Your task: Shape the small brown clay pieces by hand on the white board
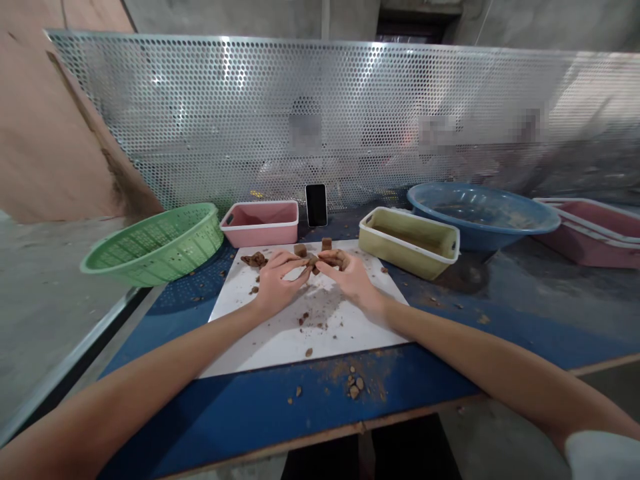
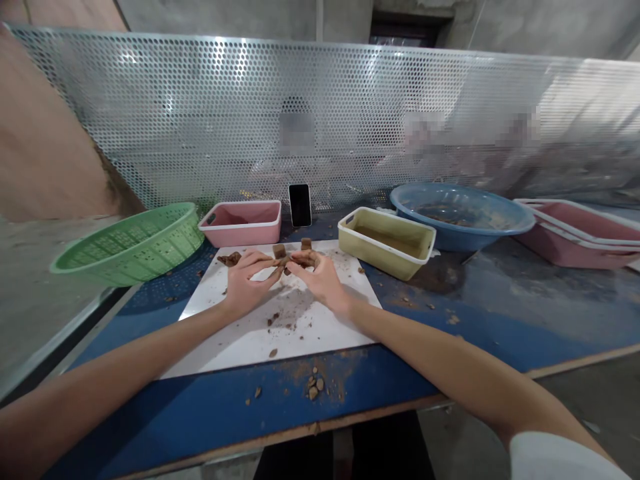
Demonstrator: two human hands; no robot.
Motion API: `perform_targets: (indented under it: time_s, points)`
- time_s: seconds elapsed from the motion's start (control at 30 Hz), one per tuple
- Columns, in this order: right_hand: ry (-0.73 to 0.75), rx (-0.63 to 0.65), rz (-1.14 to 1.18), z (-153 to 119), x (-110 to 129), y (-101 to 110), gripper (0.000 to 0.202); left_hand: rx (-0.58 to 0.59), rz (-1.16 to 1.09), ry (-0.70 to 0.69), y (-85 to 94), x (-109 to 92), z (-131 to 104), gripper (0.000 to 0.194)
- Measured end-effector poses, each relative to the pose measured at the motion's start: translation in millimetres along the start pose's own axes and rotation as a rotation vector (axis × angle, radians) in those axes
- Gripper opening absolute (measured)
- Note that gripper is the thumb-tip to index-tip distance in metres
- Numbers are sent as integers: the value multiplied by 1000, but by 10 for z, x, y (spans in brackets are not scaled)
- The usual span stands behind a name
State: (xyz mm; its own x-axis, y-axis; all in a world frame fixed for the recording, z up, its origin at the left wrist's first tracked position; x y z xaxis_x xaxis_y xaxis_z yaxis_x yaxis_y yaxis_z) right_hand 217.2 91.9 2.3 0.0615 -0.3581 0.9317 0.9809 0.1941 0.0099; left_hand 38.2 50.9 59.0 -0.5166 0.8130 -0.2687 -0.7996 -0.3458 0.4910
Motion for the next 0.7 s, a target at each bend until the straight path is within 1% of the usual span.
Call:
perform_targets:
  time_s: [0.1, 0.23, 0.33, 0.5, 0.6, 0.7]
  points:
    - [-7, -13, 9, 22, -17, 17, 37, 3, 1, 1, -9, 5, 3, 9]
    - [-4, -29, 28, 51, -37, 65, 38, 4, 9, -6, -10, -5, 0, 19]
    - [6, -19, 26, 68, -39, 89, 38, 4, 17, 24, -4, 12, -2, 25]
    - [-15, -14, 12, 94, -48, 118, 41, 49, 13, 31, -20, 15, 3, 21]
    - [-17, 18, -15, 104, -10, 130, 43, 45, -17, 51, -12, 38, 1, 20]
    - [22, 97, -112, 105, 88, 136, 42, 29, -42, 115, -3, 106, -16, 20]
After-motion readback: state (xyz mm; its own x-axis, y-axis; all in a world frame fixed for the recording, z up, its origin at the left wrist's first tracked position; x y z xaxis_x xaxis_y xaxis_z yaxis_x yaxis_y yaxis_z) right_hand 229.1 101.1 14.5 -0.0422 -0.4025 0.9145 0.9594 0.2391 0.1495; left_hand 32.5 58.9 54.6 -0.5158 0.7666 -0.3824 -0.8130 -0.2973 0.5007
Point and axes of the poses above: each hand's wrist, its own z-axis towards the middle knuckle, its own y-axis out of the back of the hand, x = y × z, the point moved 7 cm from there along z, towards the middle knuckle, and after that the axes turned 6 degrees about x, right-handed, at the moved point
